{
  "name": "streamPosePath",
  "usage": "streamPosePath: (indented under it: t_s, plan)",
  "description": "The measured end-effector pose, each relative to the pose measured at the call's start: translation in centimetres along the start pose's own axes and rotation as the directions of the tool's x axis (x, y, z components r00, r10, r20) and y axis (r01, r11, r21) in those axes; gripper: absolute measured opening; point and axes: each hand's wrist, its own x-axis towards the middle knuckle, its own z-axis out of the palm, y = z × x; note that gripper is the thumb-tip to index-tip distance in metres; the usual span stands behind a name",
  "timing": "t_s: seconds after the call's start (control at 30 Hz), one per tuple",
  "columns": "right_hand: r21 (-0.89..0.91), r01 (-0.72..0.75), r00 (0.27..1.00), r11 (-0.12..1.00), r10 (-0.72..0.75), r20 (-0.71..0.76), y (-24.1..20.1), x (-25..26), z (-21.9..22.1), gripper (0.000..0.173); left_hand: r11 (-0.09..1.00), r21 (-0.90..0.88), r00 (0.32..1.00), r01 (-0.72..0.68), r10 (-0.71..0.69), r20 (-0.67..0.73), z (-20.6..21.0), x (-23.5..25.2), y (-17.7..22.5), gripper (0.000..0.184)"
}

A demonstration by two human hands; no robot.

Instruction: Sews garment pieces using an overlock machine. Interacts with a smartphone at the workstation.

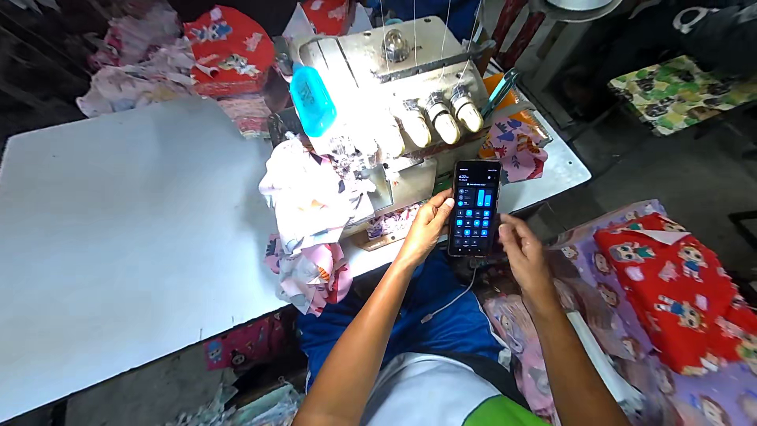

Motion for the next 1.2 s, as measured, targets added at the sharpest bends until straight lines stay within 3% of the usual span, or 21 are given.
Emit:
streamPosePath:
  t_s: [0.27,0.47,0.77,0.97,1.2]
  plan:
    - [-0.198,0.254,0.943,0.947,-0.288,-0.169,-3.4,4.5,0.7,0.08,0.999,0.033,1.0,-0.028,0.028,-0.004,0.0,0.0,-0.2,0.036]
    - [-0.266,0.238,0.952,0.934,-0.279,-0.126,-4.4,5.3,1.9,0.093,0.996,0.074,0.999,-0.047,0.047,-0.002,-0.1,0.1,-0.5,0.037]
    - [-0.315,0.219,0.958,0.924,-0.265,-0.113,-4.5,5.4,2.4,0.096,0.989,0.135,0.998,-0.063,0.064,-0.004,0.0,0.1,-0.3,0.037]
    - [-0.239,0.225,0.951,0.944,-0.267,-0.157,-4.0,5.0,1.5,0.092,0.992,0.117,0.998,-0.055,0.056,-0.001,0.0,0.0,-0.2,0.037]
    - [-0.23,0.173,0.965,0.958,-0.212,-0.154,-1.8,1.2,-0.4,0.087,0.991,0.125,0.999,-0.05,0.05,0.009,-0.2,-0.1,-0.2,0.037]
